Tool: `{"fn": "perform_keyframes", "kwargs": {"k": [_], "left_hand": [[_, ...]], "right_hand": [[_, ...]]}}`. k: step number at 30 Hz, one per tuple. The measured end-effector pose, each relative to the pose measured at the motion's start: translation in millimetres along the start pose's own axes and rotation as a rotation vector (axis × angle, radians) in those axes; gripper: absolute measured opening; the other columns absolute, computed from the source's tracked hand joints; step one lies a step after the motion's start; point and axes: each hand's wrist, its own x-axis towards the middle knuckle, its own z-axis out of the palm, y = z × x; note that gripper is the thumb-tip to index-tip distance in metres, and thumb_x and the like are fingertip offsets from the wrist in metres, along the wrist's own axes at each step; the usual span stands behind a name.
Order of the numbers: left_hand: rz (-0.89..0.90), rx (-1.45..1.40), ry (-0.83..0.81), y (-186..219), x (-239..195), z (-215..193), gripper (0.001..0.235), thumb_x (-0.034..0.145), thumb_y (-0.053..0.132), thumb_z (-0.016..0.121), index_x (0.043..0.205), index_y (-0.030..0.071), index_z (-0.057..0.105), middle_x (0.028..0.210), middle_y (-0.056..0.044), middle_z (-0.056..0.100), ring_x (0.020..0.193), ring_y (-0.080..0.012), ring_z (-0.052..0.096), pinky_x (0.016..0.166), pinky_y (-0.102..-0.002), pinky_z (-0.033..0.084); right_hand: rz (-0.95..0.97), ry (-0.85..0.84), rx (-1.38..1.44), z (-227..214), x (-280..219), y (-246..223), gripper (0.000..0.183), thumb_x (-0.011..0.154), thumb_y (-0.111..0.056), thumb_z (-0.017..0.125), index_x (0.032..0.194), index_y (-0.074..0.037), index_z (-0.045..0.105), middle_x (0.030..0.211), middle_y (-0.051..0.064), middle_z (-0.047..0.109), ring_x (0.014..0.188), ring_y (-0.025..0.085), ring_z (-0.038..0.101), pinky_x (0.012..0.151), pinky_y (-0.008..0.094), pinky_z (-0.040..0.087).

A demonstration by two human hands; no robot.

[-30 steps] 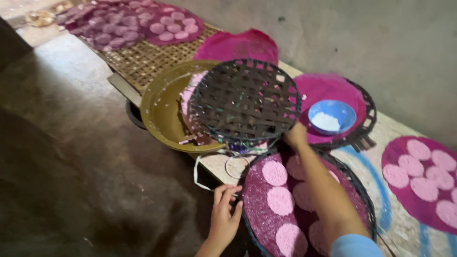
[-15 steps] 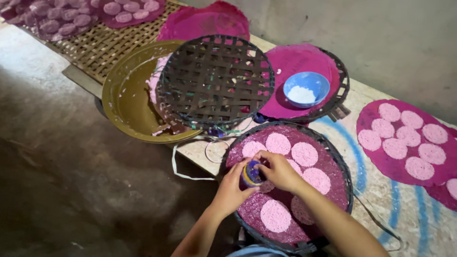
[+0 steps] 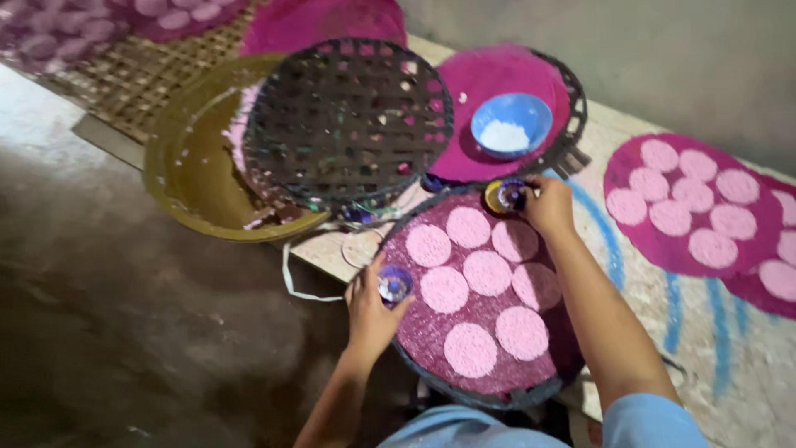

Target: The person prepares pink dough by scooping it into a manual press and forming circular cakes on a pink mat. They arrange the formed cakes on a tray and place the tray into a steamer. The person then repeats the process of scooping and pressing dough to create more cakes.

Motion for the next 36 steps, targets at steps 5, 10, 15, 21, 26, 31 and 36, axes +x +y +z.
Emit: {"fn": "perform_keyframes", "kwargs": {"k": [5,10,15,21,26,31,36], "left_hand": [[0.029,0.042,-0.014,1.7,11.9,4.1,0.102,0.064,0.037,0.093,0.146,0.005,0.041,0.132,-0.015,0.064,0.124,-0.0362,0.056,0.107,-0.051,0.033],[0.163,-0.083,-0.067,14.2,11.3,-12.3,0.087,0.084,0.029,0.084,0.152,-0.003,0.040,0.141,-0.023,0.057,0.130,-0.0406,0.051,0.111,-0.049,0.037],[0.182,-0.018,0.189,14.3,26.1,-52.4,0.049,0.091,0.011,0.073,0.137,0.003,0.056,0.138,-0.019,0.062,0.133,-0.0357,0.056,0.115,-0.046,0.042],[0.073,0.099,0.510,-59.7,122.6,-119.5,0.051,0.098,0.017,0.076,0.137,-0.007,0.054,0.127,-0.026,0.054,0.114,-0.0382,0.057,0.097,-0.048,0.048],[-0.219,0.356,0.340,-109.0,186.4,-121.0,0.039,0.084,0.039,0.082,0.102,0.005,0.074,0.097,-0.019,0.068,0.088,-0.0356,0.068,0.078,-0.047,0.055],[-0.460,0.301,0.247,-130.9,211.1,-112.2,0.025,0.082,0.039,0.082,0.086,0.014,0.081,0.087,-0.016,0.076,0.079,-0.0329,0.072,0.075,-0.046,0.055],[-0.543,-0.196,0.253,-144.8,235.9,-103.0,0.035,0.079,0.028,0.088,0.085,-0.004,0.076,0.084,-0.014,0.074,0.066,-0.0202,0.067,0.064,-0.038,0.053]], "right_hand": [[0.036,-0.405,0.128,-75.3,-73.9,-34.4,0.017,0.092,-0.006,0.067,0.107,-0.005,0.075,0.100,0.014,0.074,0.088,0.027,0.072,0.079,0.038,0.056],[0.034,-0.825,0.194,-127.1,-175.4,-78.7,0.007,0.087,-0.010,0.071,0.092,-0.007,0.069,0.086,0.006,0.078,0.083,0.019,0.076,0.076,0.034,0.058],[0.082,-0.739,-0.039,-140.8,-201.7,-118.2,0.018,0.081,-0.018,0.080,0.096,-0.010,0.073,0.090,0.009,0.075,0.080,0.022,0.073,0.071,0.035,0.056],[0.032,-0.414,0.098,-154.2,-183.8,-129.4,0.027,0.080,-0.016,0.079,0.106,-0.008,0.075,0.098,0.006,0.072,0.067,0.020,0.069,0.061,0.031,0.055],[-0.121,-0.295,0.189,-148.3,-164.3,-145.0,0.026,0.082,-0.015,0.076,0.106,-0.007,0.074,0.103,0.007,0.071,0.081,0.018,0.070,0.060,0.029,0.055],[-0.083,-0.260,0.251,-145.6,-160.9,-130.5,0.023,0.084,-0.012,0.074,0.107,-0.007,0.074,0.103,0.005,0.072,0.086,0.014,0.071,0.065,0.026,0.055],[0.056,-0.253,0.398,-149.2,-156.7,-95.3,0.019,0.089,-0.010,0.072,0.107,-0.004,0.074,0.097,0.004,0.069,0.078,0.010,0.063,0.067,0.024,0.050]]}}
